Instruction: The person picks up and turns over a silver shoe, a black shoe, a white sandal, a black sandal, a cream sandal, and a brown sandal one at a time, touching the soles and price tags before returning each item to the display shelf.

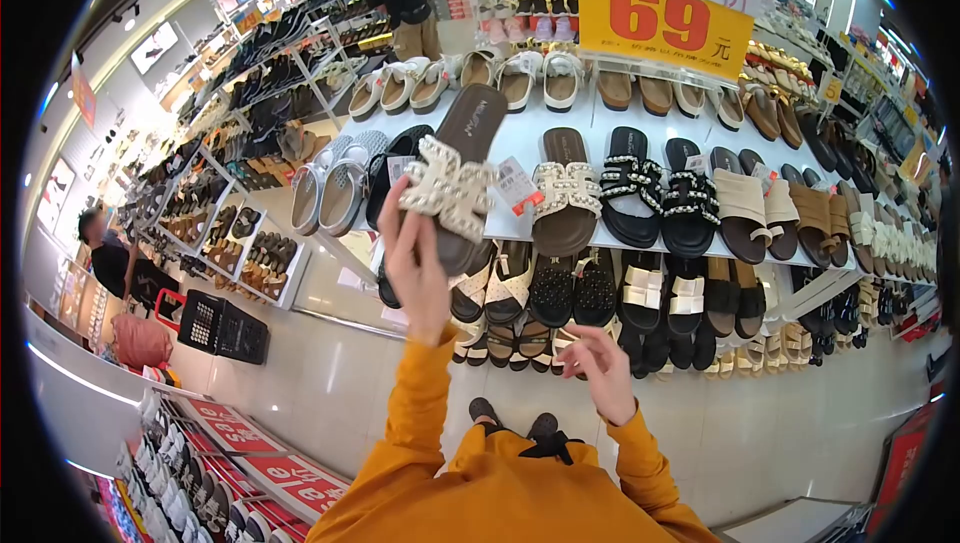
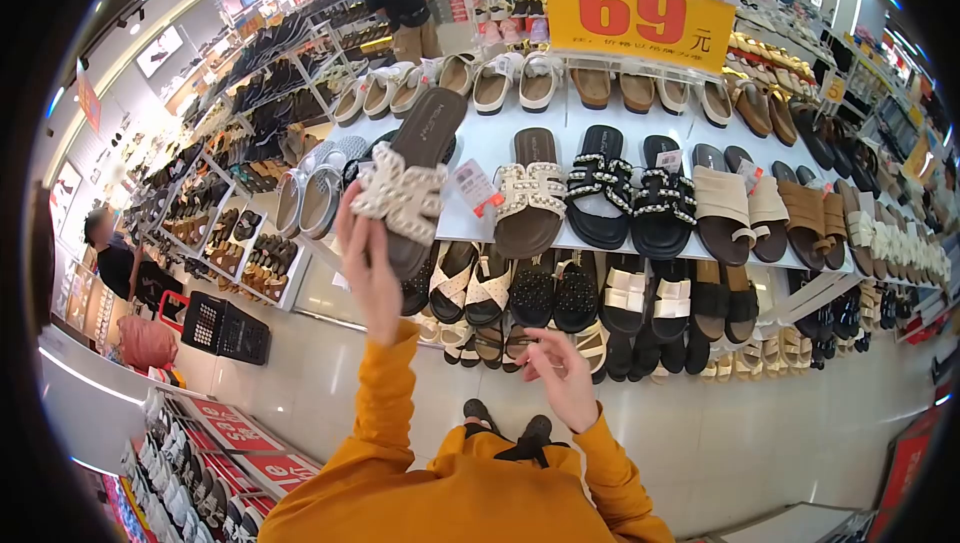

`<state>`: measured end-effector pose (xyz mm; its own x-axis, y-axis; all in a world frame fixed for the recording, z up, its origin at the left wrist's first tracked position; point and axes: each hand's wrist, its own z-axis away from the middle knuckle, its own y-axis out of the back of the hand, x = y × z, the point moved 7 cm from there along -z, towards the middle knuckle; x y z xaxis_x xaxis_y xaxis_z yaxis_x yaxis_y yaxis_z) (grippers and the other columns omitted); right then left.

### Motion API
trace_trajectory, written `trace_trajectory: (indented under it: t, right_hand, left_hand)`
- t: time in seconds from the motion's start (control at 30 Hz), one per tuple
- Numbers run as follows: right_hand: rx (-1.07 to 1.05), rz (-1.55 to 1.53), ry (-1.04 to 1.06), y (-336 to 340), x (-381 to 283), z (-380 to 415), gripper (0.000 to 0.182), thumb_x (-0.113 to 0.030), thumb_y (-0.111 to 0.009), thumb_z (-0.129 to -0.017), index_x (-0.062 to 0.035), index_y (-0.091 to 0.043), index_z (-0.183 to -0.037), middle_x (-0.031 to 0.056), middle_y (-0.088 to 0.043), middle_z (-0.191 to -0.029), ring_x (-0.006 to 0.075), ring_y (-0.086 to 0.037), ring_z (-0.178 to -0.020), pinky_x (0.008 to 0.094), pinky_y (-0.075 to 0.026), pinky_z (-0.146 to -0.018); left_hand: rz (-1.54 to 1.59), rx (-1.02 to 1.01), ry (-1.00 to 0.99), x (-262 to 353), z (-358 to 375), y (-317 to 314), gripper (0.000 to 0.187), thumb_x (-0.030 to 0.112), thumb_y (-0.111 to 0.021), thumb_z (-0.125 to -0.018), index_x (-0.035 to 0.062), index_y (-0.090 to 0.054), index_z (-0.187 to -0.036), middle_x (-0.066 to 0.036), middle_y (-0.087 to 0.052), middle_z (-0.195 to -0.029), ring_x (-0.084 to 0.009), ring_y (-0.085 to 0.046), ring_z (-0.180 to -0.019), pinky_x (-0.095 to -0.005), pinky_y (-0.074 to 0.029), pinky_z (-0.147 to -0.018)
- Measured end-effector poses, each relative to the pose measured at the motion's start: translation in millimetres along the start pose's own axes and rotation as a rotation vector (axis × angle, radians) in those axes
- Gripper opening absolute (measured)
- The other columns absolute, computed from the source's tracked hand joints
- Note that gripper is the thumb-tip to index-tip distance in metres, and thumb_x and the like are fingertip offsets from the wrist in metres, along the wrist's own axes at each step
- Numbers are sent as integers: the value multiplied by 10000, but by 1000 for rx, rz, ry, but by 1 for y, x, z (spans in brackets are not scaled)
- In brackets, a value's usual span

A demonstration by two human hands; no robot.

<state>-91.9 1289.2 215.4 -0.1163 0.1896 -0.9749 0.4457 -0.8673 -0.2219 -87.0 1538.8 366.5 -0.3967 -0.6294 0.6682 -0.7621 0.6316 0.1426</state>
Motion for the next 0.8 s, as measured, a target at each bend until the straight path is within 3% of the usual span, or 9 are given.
trace_trajectory:
  t: [0.1, 0.17, 0.27, 0.33, 0.43, 0.5, 0.6, 0.63, 0.8]
  right_hand:
    - [-15, -8, 89, 4, -25, -10, 327, -159, -508, -999, -4, -498, -1287, 73, -626, -885, 117, -587, -752, 263, -513, -707]
    - [-43, -29, 239, 0, -55, -17, 490, -357, -487, -1004, 4, -430, -1331, 66, -570, -817, 116, -543, -713, 259, -507, -647]
    - [-27, -279, 177, 6, -58, -27, 571, -524, -421, -992, 2, -484, -1206, 59, -528, -762, 114, -495, -608, 257, -480, -538]
    - [-33, -334, -4, 20, -45, -28, 474, -464, -451, -1001, -13, -533, -1122, 50, -540, -728, 113, -486, -554, 255, -454, -490]
    - [48, -322, -102, 23, -35, -25, 416, -417, -462, -1006, -19, -558, -1079, 55, -590, -752, 131, -524, -546, 272, -451, -464]
    - [90, -422, -78, 19, -20, -15, 387, -376, -451, -1016, -15, -572, -1087, 82, -660, -848, 168, -611, -615, 291, -482, -473]
    - [-56, -435, -99, -16, -11, 1, 340, -259, -494, -1008, 23, -540, -1192, 139, -685, -971, 186, -663, -723, 292, -540, -569]
    - [-146, -331, -94, -27, -14, 7, 335, -228, -503, -1005, 33, -529, -1214, 155, -684, -1000, 193, -674, -757, 294, -550, -594]
    - [-207, -167, -96, -43, -3, 12, 377, -148, -513, -995, 63, -436, -1298, 201, -669, -1059, 230, -695, -862, 300, -571, -653]
  left_hand:
    - [179, -96, 67, 23, 12, 38, 270, -45, -479, -931, -99, -601, -1166, -148, -460, -1422, -246, -442, -1310, -329, -304, -1094]
    - [355, -287, 149, 22, 23, 50, 279, -68, -487, -896, -96, -622, -1139, -167, -453, -1427, -253, -447, -1316, -335, -304, -1097]
    - [531, -635, 243, 26, 37, 36, 274, -98, -518, -850, -105, -634, -1098, -188, -431, -1442, -296, -438, -1332, -385, -316, -1099]
    - [542, -794, 272, 29, 41, 27, 236, -114, -529, -846, -109, -642, -1053, -205, -405, -1457, -332, -425, -1344, -422, -330, -1092]
    - [796, -624, 478, 15, 43, 20, 195, -38, -542, -887, -87, -649, -1043, -208, -378, -1476, -334, -414, -1354, -412, -335, -1093]
    - [1167, -436, 557, 2, 47, 11, 496, 325, -489, -971, 19, -468, -1360, -189, -328, -1518, -308, -387, -1375, -434, -309, -1125]
    - [1759, -103, 789, 10, 64, -12, 651, 504, -329, -998, 50, -334, -1465, -150, -284, -1547, -329, -296, -1417, -486, -258, -1157]
    - [1356, 71, 794, -7, 70, -11, 664, 525, -330, -996, 63, -317, -1471, -137, -290, -1544, -354, -277, -1417, -527, -283, -1140]
    - [1778, -167, 782, 1, 50, -45, 570, 524, -306, -1010, 257, -244, -1510, -176, -319, -1511, -396, -307, -1391, -599, -314, -1098]
